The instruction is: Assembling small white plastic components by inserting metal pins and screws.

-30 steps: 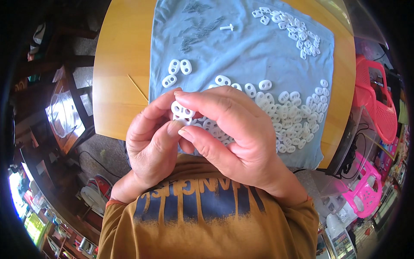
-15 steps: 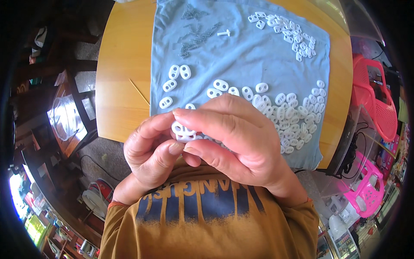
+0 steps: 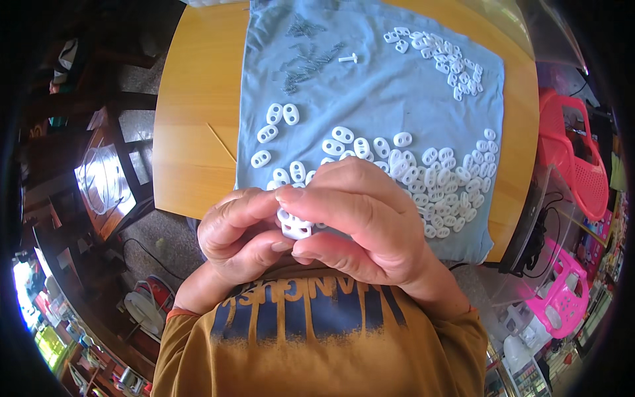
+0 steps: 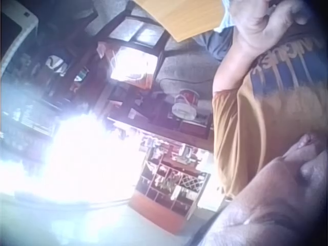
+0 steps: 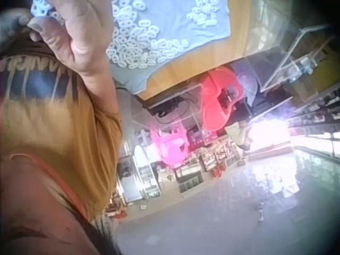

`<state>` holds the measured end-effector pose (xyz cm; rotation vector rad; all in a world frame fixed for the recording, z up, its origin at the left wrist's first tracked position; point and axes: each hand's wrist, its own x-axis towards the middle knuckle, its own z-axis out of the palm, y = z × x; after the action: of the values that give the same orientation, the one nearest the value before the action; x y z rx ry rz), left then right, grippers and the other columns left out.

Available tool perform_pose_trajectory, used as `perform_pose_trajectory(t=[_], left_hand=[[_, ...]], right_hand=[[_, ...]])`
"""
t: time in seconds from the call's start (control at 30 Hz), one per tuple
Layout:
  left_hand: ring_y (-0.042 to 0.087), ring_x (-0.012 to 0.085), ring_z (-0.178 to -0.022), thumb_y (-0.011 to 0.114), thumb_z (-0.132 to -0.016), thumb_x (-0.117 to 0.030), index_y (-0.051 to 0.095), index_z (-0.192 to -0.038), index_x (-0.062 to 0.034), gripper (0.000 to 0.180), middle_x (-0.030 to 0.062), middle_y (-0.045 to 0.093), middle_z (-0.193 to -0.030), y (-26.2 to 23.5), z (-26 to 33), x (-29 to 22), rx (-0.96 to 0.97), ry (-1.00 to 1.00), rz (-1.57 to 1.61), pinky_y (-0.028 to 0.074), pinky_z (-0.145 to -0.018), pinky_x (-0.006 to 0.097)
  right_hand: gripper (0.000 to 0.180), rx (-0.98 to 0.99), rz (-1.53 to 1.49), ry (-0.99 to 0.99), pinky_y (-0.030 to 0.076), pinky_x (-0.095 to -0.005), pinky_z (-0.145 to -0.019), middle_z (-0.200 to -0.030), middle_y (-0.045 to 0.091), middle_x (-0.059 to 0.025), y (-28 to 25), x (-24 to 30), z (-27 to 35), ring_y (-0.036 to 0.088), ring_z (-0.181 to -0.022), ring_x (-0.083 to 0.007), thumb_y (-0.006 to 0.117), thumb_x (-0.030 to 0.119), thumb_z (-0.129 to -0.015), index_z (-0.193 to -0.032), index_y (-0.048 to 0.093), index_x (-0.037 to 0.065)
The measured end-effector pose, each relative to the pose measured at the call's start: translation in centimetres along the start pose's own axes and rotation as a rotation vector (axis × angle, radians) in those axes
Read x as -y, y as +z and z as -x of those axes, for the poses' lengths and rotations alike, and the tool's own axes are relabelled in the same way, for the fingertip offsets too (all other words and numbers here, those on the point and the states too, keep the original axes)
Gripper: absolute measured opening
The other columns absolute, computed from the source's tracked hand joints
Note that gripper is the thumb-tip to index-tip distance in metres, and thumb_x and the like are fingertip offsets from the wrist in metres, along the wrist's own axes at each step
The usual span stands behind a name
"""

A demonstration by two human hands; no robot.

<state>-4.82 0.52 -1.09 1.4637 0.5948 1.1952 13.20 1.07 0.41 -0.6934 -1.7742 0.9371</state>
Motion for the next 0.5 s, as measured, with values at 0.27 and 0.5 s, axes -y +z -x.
perform_pose_trajectory(t=[0.27, 0.5], left_hand=[[0.058, 0.0132, -0.058, 0.069, -0.074, 0.001, 0.058, -0.111, 0.0029, 0.038, 0.0055, 0.06, -0.07, 0.7, 0.7, 0.0, -0.071, 0.008, 0.011, 0.045, -0.052, 0.024], [0.056, 0.013, -0.057, 0.068, -0.076, -0.001, 0.059, -0.11, 0.0033, 0.036, 0.004, 0.058, -0.067, 1.0, 1.0, -0.3, -0.089, -0.012, -0.029, 0.044, -0.051, 0.024]], right_hand=[[0.033, -0.054, -0.001, 0.013, 0.045, -0.0289, -0.064, -0.09, 0.057, -0.0108, 1.1, 0.1, 0.9, 0.055, -0.073, -0.0195, 0.059, 0.019, -0.086, -0.11, 0.055, -0.003], [0.03, -0.104, 0.026, -0.035, 0.046, -0.0309, -0.064, -0.089, 0.056, -0.0105, 1.9, -0.1, 1.2, 0.054, -0.073, -0.0208, 0.055, 0.02, -0.09, -0.11, 0.053, -0.002]])
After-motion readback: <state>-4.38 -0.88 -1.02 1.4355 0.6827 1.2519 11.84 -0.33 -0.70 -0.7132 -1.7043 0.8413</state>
